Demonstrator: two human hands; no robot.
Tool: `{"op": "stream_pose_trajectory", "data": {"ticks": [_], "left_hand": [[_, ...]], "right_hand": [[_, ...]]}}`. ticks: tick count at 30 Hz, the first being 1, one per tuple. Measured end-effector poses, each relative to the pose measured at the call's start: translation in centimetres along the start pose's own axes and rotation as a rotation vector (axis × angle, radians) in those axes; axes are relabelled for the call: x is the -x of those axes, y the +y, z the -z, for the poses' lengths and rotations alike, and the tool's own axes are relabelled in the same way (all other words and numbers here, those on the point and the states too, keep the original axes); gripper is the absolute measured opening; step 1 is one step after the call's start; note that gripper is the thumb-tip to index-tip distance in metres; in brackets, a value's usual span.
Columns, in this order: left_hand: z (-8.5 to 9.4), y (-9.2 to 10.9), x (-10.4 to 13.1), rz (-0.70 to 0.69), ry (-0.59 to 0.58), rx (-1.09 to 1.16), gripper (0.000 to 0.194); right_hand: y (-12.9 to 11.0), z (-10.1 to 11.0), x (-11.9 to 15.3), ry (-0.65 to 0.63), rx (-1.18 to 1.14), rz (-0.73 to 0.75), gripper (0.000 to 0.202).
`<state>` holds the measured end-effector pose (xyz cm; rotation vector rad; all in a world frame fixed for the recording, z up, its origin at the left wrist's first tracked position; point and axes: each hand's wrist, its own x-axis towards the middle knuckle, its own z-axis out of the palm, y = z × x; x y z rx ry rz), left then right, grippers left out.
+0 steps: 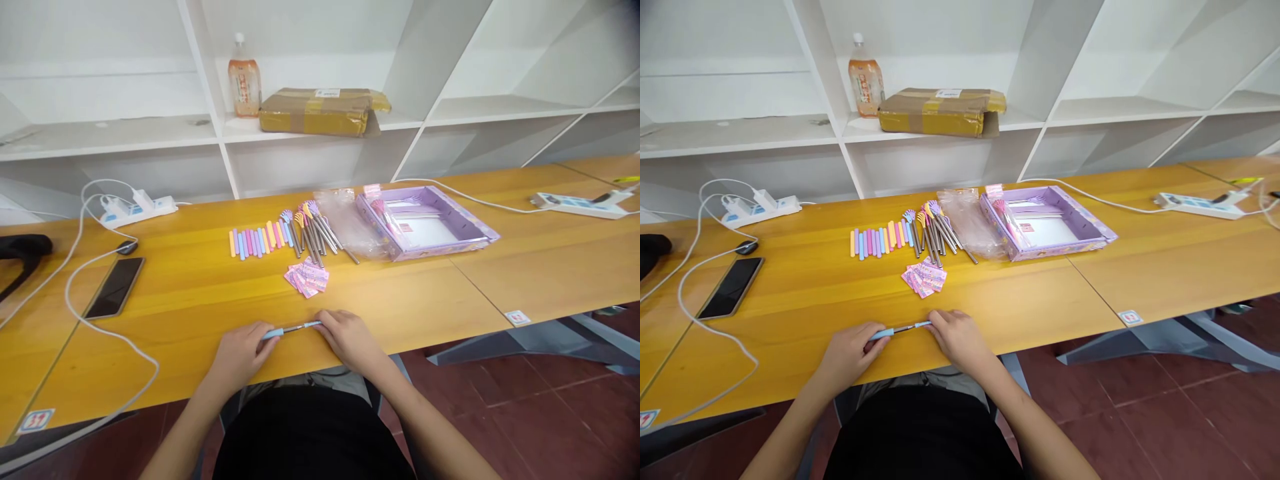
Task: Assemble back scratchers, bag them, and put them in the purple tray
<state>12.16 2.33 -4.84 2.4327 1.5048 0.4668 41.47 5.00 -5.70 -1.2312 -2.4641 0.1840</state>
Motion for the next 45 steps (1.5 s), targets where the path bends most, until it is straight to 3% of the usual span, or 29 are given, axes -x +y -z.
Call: {"op": "stream_pose_trajectory", "data": {"ticks": [9, 12, 16, 20, 24, 29, 35, 45], "left_hand": [[0.5, 0.2, -0.2, 0.014, -0.111, -0.07, 0.042], [1.7, -1.2, 0.4, 0.035, -0.107, -0.091, 0.043], [5.0, -6.5, 2.9, 0.091, -0.019, -0.152, 0.048], [8.4, -12.1, 6.9, 0.164, 0.143, -0.196, 0.058], [9.1, -13.6, 8.8, 0.179, 0.16, -0.128, 0.053], [7.9, -12.7, 7.4, 0.189, 0.157, -0.075, 0.05], [7.1, -13.3, 6.9, 0.168, 0.195, -0.017, 0.05], [7.0, -13.2, 6.9, 0.187, 0.184, 0.003, 0.051]], "right_hand": [[0.0, 0.1, 0.1, -0.012, 0.066, 0.044, 0.019], [1.6, 0.8, 0.6, -0.018, 0.078, 0.038, 0.017], [7.6, 3.1, 3.6, 0.067, 0.098, -0.09, 0.029], [15.7, 5.2, 9.3, 0.222, 0.175, -0.274, 0.033], [20.4, 5.3, 13.5, 0.32, 0.204, -0.429, 0.037], [21.2, 4.5, 13.8, 0.36, 0.061, -0.545, 0.036], [21.0, 4.9, 13.2, 0.354, -0.076, -0.62, 0.036], [20.4, 4.9, 13.0, 0.337, -0.026, -0.625, 0.037]]}}
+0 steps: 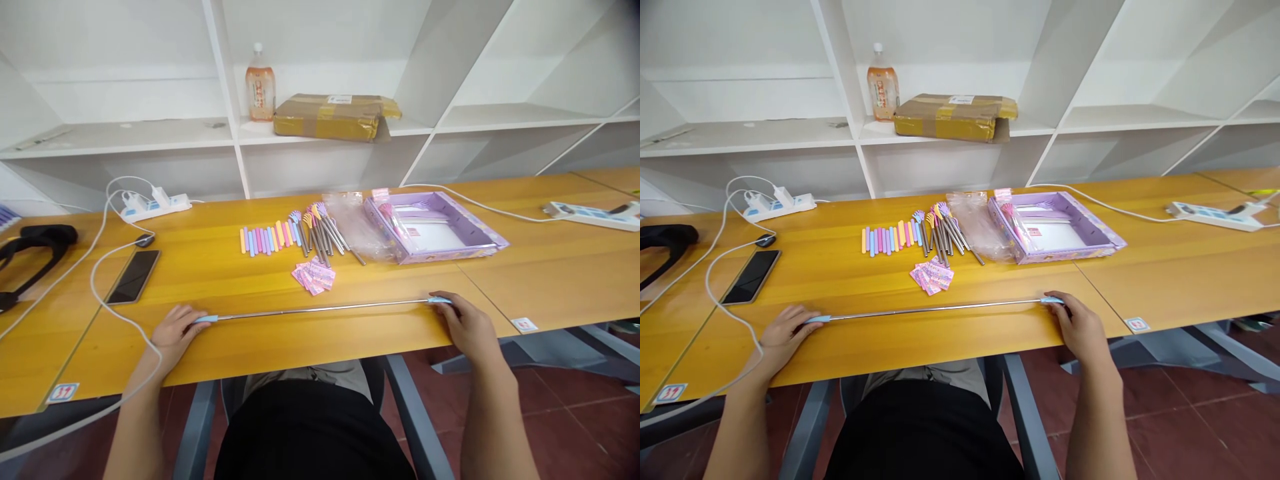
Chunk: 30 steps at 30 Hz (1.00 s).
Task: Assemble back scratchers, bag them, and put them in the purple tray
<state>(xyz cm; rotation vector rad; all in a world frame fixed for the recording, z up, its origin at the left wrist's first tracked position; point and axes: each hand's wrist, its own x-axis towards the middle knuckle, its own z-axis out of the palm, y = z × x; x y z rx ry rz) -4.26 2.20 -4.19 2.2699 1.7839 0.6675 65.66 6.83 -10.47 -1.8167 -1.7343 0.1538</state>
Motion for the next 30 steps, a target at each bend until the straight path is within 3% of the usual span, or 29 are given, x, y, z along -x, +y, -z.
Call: {"op": "stream_pose_trajectory", "data": {"ticks": [3, 6, 8, 12, 15, 17, 21, 30], "left_hand": [[0.2, 0.2, -0.1, -0.018, 0.009, -0.008, 0.052], [-0.6, 2.4, -0.5, -0.093, 0.043, -0.041, 0.052], [-2.1, 5.5, -0.8, -0.164, 0.064, -0.081, 0.048], [-6.3, 12.5, -1.3, -0.281, 0.121, -0.117, 0.038], [-8.0, 14.6, -1.5, -0.273, 0.082, -0.109, 0.038], [-8.0, 14.2, -1.6, -0.27, 0.009, -0.076, 0.041], [-7.3, 13.1, -1.8, -0.235, -0.141, -0.01, 0.039], [-6.9, 13.4, -2.1, -0.2, -0.188, 0.046, 0.036]], "right_hand": [[-0.6, 0.3, -0.2, -0.004, 0.143, -0.051, 0.039], [-3.5, -0.3, -0.3, -0.063, 0.255, -0.045, 0.037], [-7.5, -1.6, 0.3, -0.111, 0.25, 0.102, 0.033], [-17.8, -5.7, 3.3, -0.173, 0.146, 0.655, 0.023], [-22.6, -7.7, 5.1, -0.207, 0.102, 0.742, 0.024], [-23.3, -8.0, 5.4, -0.242, 0.048, 0.743, 0.023], [-22.4, -7.4, 4.9, -0.313, -0.034, 0.699, 0.022], [-22.6, -7.0, 4.6, -0.382, -0.095, 0.633, 0.028]]}}
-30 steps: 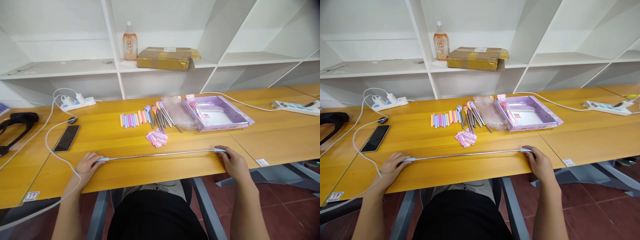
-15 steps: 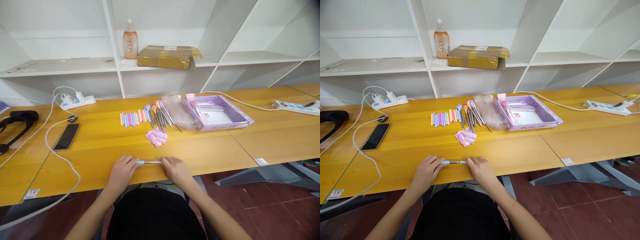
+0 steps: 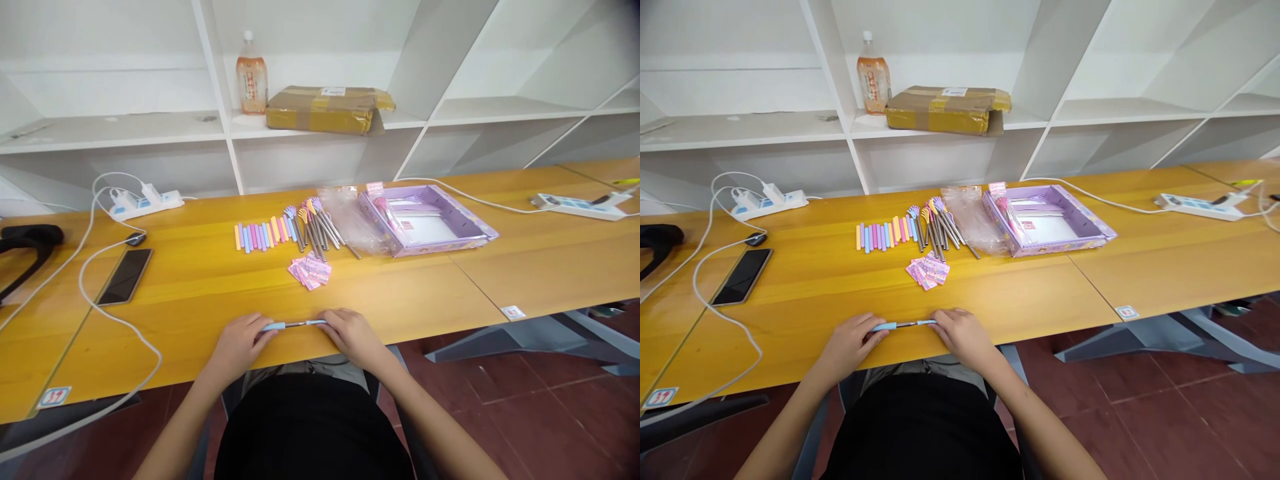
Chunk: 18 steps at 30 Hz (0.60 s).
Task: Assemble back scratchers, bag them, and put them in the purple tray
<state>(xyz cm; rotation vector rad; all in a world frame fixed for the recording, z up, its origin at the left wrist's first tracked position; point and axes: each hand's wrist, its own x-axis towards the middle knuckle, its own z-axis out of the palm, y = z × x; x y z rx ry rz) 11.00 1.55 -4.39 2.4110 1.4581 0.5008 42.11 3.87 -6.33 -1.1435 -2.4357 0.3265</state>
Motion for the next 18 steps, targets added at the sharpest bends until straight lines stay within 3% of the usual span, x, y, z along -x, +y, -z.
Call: {"op": "stream_pose_trajectory", "data": {"ticks": [11, 18], "left_hand": [[-0.08, -0.35, 0.15, 0.011, -0.006, -0.034, 0.039], [-0.82, -0.01, 0.25, -0.034, 0.024, -0.211, 0.039]], "right_hand": [[0.26, -0.25, 0.16, 0.027, 0.046, 0.031, 0.025], [0.45, 0.33, -0.02, 0.037, 0.172, 0.062, 0.021]]}}
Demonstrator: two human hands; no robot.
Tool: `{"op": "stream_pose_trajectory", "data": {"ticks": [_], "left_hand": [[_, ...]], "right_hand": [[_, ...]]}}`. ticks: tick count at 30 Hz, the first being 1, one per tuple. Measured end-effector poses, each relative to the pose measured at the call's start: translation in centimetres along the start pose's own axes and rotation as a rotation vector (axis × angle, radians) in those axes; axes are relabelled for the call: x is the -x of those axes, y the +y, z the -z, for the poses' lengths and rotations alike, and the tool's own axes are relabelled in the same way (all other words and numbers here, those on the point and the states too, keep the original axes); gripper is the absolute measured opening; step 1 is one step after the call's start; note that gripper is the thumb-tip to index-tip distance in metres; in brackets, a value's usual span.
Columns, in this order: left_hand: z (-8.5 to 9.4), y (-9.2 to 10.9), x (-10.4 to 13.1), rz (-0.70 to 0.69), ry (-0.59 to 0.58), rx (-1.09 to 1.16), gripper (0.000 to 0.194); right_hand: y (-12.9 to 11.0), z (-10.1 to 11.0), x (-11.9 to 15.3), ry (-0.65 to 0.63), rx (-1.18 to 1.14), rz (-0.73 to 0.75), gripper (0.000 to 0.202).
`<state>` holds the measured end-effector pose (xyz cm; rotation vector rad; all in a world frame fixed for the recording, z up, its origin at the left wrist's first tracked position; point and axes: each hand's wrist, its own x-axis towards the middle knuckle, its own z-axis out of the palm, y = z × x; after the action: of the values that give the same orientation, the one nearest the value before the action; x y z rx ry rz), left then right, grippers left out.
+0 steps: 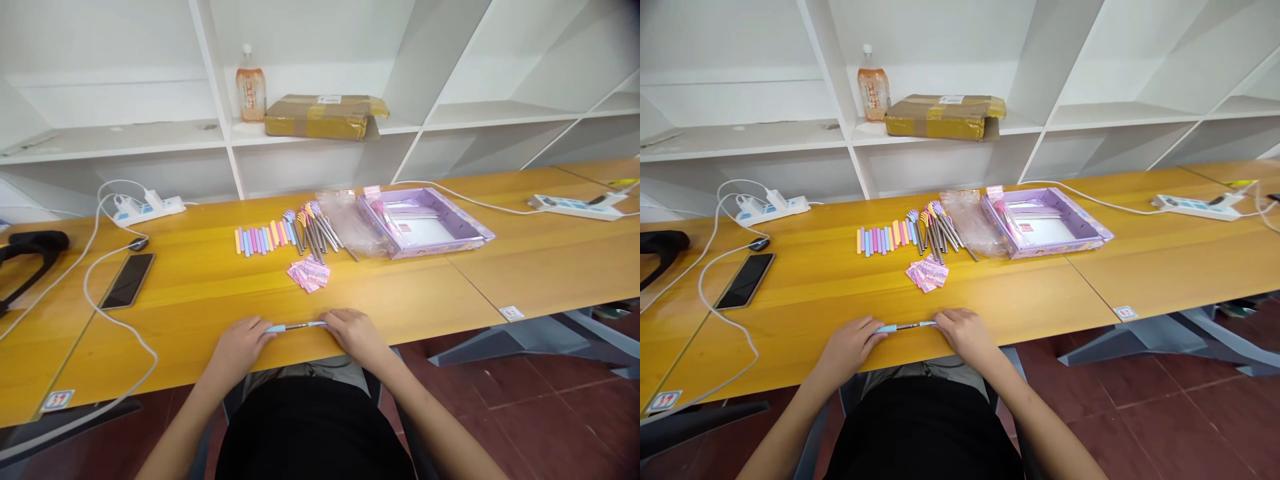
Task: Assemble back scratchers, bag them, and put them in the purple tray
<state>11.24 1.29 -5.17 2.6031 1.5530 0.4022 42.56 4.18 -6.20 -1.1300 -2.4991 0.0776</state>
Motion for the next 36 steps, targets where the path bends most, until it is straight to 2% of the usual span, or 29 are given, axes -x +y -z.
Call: {"op": "stream_pose_trajectory", "data": {"ticks": [3, 6, 7, 9, 11, 14, 18, 23, 27, 30, 36], "left_hand": [[1.0, -2.2, 1.3, -0.022, 0.053, -0.112, 0.042], [3.5, -7.8, 4.2, 0.004, 0.134, -0.209, 0.044], [4.5, -10.0, 5.4, 0.014, 0.169, -0.223, 0.047], [6.1, -13.8, 7.4, 0.03, 0.253, -0.2, 0.051], [6.9, -15.8, 8.8, 0.044, 0.205, -0.132, 0.046], [6.5, -15.8, 9.2, 0.091, 0.196, -0.051, 0.046], [5.6, -14.5, 8.5, 0.143, 0.239, 0.017, 0.046], [5.7, -15.1, 8.6, 0.153, 0.254, 0.072, 0.048], [5.7, -15.1, 8.7, 0.14, 0.261, 0.081, 0.046], [5.4, -14.8, 8.5, 0.124, 0.258, 0.085, 0.044], [4.7, -15.3, 8.4, 0.137, 0.25, 0.076, 0.047]], "right_hand": [[3.2, 1.3, 1.6, 0.052, 0.034, 0.015, 0.022], [9.3, 3.6, 5.6, 0.127, 0.021, -0.01, 0.028], [11.6, 4.4, 7.2, 0.171, 0.025, -0.07, 0.03], [15.5, 5.7, 10.4, 0.262, 0.077, -0.301, 0.03], [18.0, 6.3, 12.7, 0.254, 0.1, -0.486, 0.035], [18.9, 6.0, 13.9, 0.243, 0.08, -0.567, 0.034], [18.1, 5.2, 13.9, 0.26, 0.089, -0.548, 0.036], [17.5, 5.2, 14.5, 0.237, 0.164, -0.542, 0.039], [17.0, 5.1, 13.9, 0.231, 0.179, -0.714, 0.043], [16.4, 4.9, 12.8, 0.24, 0.187, -0.84, 0.038], [15.9, 5.2, 12.0, 0.133, 0.356, -0.885, 0.036]]}}
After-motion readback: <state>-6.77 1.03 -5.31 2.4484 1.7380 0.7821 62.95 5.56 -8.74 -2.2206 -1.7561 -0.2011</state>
